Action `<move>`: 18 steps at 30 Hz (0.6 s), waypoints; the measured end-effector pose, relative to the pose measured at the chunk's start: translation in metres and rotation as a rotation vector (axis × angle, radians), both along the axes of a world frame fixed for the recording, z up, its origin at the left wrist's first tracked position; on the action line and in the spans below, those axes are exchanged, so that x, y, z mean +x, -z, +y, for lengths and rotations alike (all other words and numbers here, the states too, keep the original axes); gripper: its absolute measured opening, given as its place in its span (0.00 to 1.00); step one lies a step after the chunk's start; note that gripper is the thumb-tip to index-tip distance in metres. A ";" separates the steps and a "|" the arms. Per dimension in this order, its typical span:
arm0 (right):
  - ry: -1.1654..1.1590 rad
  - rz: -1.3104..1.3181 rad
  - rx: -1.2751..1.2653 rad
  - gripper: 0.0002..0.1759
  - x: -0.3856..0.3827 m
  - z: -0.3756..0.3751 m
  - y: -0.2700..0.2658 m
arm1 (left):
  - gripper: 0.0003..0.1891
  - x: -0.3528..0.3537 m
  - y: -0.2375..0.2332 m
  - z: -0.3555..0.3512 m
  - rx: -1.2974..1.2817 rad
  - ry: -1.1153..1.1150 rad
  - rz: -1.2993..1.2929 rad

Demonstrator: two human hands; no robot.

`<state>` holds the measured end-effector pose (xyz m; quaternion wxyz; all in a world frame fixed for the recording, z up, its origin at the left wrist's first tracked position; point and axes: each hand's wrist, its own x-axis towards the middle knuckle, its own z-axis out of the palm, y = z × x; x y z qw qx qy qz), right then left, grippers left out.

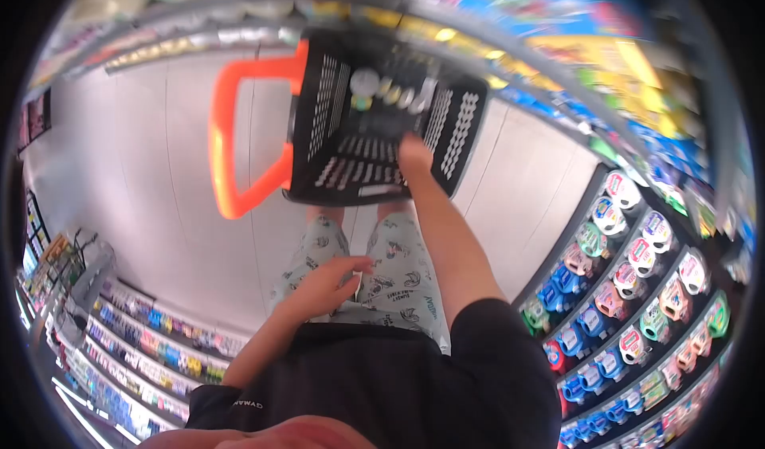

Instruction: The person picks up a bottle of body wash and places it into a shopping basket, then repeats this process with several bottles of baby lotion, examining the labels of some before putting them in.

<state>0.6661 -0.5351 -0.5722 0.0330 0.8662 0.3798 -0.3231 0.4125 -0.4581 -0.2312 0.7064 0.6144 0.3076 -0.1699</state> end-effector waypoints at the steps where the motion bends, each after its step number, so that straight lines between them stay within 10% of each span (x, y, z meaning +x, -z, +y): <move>1: 0.023 0.050 -0.020 0.14 0.009 -0.013 -0.040 | 0.21 0.003 -0.022 0.004 0.019 0.022 -0.019; 10: 0.110 0.103 0.099 0.22 0.067 -0.127 -0.242 | 0.21 0.032 -0.196 0.051 0.259 0.086 -0.339; 17: 0.376 0.649 0.616 0.09 0.084 -0.038 -0.408 | 0.20 0.058 -0.296 0.077 0.424 0.101 -0.475; 18: 0.172 0.300 0.608 0.13 0.086 -0.010 -0.459 | 0.20 0.060 -0.305 0.080 0.424 0.119 -0.477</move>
